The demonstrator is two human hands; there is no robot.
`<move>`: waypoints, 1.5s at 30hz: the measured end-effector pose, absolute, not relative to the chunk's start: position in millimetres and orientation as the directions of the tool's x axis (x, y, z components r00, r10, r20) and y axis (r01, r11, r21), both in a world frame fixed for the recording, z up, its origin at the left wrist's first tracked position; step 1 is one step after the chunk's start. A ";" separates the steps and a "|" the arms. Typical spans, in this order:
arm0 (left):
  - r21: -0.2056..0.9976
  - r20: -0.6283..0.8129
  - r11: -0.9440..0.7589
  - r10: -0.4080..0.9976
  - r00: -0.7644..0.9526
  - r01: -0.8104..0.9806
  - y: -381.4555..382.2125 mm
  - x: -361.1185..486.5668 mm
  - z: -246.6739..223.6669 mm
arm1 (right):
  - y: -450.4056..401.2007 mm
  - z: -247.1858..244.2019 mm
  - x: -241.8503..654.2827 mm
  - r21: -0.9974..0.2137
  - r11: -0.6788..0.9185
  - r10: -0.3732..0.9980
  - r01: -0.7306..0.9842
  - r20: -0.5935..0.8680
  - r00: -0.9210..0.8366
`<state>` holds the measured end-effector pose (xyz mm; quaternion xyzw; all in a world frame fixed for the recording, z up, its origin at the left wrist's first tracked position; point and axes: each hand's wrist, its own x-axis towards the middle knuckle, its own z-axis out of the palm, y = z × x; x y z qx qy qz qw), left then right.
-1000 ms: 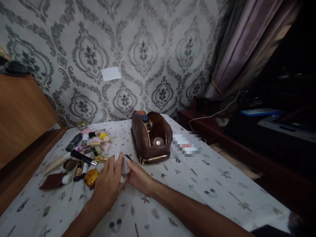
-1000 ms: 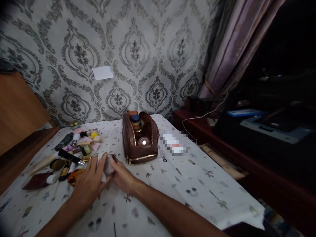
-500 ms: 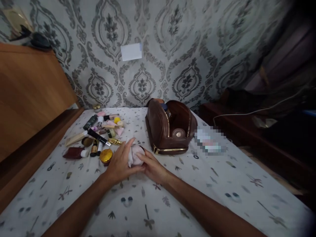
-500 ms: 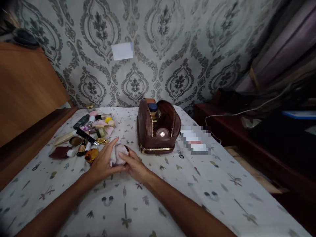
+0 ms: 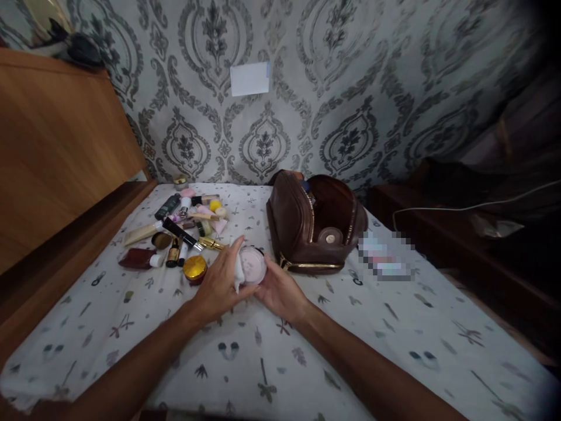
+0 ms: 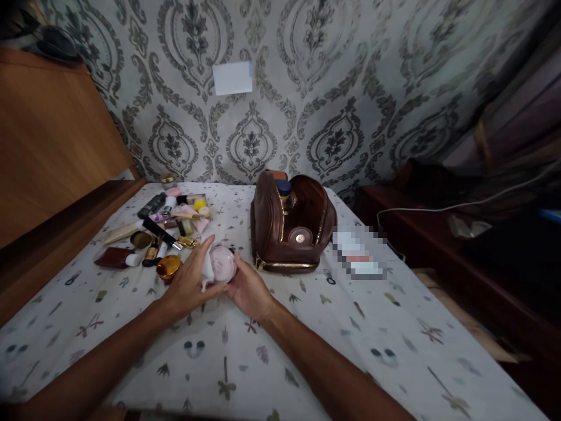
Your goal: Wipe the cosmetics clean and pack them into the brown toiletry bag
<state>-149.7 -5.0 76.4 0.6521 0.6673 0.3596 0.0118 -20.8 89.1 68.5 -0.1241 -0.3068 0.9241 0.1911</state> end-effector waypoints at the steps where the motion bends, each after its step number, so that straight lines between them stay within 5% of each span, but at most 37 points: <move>1: 0.481 0.463 -0.123 0.876 -0.132 0.868 -5.2 -150.2 76.5 | 89.1 68.2 -20.5 -0.625 -0.730 0.434 -0.276 -0.112 -0.894; 15: 0.303 0.576 -0.307 0.813 0.084 0.902 -7.5 -150.8 75.8 | 82.3 68.8 -22.9 -0.700 -0.659 0.438 -0.274 -0.061 -0.897; 26: 0.522 0.511 -0.095 0.830 -0.222 0.847 -4.7 -146.5 70.6 | 80.9 69.9 -23.1 -0.695 -0.596 0.582 -0.402 -0.029 -0.812; 36: 0.644 0.450 -0.098 0.851 -0.271 0.758 -5.3 -156.4 69.9 | 92.0 69.1 -22.4 -0.585 -0.717 0.510 -0.378 -0.071 -0.857; 45: 0.806 0.354 -0.099 0.870 -0.342 0.583 -8.5 -152.3 84.9 | 95.8 73.2 -15.1 -0.719 -0.600 0.501 -0.350 0.002 -0.865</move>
